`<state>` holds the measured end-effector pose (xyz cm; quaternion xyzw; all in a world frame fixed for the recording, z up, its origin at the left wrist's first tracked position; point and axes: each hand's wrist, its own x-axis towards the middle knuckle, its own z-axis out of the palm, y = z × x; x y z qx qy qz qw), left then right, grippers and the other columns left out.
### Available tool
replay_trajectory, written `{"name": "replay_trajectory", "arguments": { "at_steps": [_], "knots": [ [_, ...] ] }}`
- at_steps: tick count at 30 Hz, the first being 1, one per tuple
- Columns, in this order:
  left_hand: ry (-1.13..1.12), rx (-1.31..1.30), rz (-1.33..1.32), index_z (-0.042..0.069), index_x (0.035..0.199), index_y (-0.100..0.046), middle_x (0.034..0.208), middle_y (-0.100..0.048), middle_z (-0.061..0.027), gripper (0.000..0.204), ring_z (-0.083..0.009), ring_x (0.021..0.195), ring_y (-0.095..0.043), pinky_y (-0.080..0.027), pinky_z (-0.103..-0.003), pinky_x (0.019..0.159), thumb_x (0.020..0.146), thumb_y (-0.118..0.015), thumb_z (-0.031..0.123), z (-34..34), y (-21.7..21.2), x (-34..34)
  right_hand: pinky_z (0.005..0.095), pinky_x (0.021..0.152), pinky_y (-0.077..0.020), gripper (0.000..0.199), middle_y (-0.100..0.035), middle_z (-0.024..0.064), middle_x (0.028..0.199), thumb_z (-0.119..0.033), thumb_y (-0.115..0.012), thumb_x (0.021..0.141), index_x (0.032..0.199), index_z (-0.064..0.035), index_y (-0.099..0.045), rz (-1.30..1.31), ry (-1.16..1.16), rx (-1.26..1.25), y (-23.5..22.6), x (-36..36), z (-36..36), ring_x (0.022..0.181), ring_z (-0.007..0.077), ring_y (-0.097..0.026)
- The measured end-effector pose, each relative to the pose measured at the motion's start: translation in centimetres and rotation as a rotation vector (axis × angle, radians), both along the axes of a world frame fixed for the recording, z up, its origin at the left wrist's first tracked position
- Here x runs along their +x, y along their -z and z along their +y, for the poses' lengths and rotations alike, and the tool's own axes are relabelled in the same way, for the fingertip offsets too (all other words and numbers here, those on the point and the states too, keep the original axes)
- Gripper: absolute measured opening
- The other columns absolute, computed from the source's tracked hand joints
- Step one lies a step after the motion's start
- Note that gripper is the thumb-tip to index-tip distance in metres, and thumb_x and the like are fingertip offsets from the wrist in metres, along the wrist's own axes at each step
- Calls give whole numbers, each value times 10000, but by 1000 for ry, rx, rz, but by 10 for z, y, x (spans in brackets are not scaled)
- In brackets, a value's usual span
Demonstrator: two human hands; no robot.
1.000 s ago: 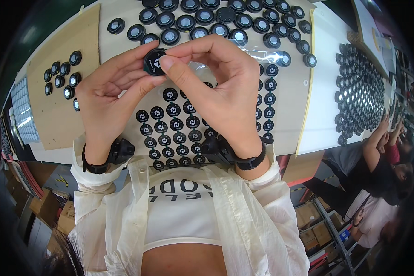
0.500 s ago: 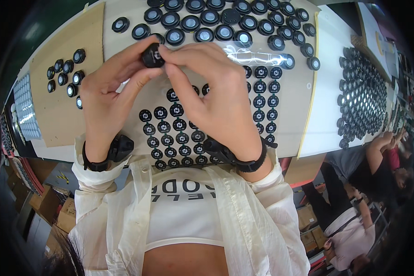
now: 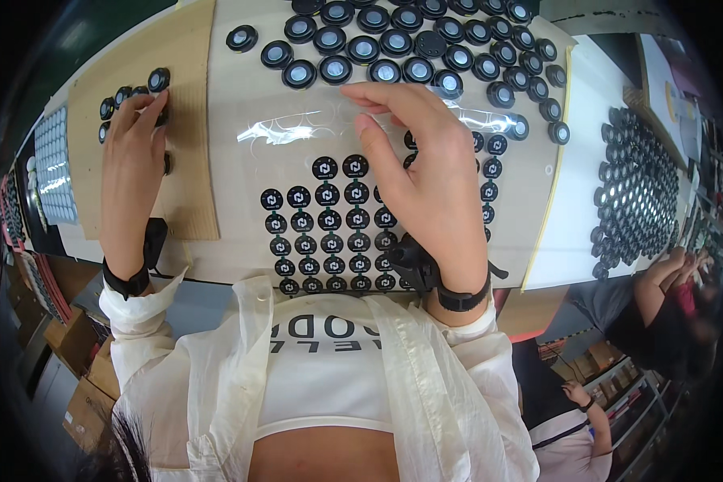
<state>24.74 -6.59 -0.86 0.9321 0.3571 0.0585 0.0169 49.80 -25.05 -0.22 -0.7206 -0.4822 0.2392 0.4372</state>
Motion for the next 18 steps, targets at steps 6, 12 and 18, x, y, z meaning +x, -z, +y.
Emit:
{"name": "replay_trajectory", "arguments": {
  "at_steps": [6, 12, 18],
  "knots": [
    [60, -116, -103, 76, 1212, -623, 1150, -612, -129, 311, -366, 952, -618, -493, -425, 844, 902, -625, 63, 1, -17, 56, 355, 775, -514, 219, -683, 145, 952, 16, -646, 837, 1055, -6, -641, -92, -35, -153, -11, 9, -8, 876, 286, -666],
    [256, -169, -53, 72, 1254, -609, 1221, -605, -123, 376, -314, 966, -646, -524, -394, 871, 927, -648, 252, 25, 7, 88, 384, 752, -515, 239, -661, 150, 912, 77, -662, 777, 993, -4, -598, -204, -131, -265, -10, 13, -8, 853, 308, -657],
    [160, -242, -179, 48, 1148, -620, 1099, -613, -138, 270, -346, 905, -643, -514, -392, 779, 896, -669, 132, -24, -12, 80, 385, 756, -517, 268, -663, 133, 896, 91, -664, 753, 994, -16, -616, -304, -58, -265, -6, 31, -14, 857, 299, -660]
  ]
}}
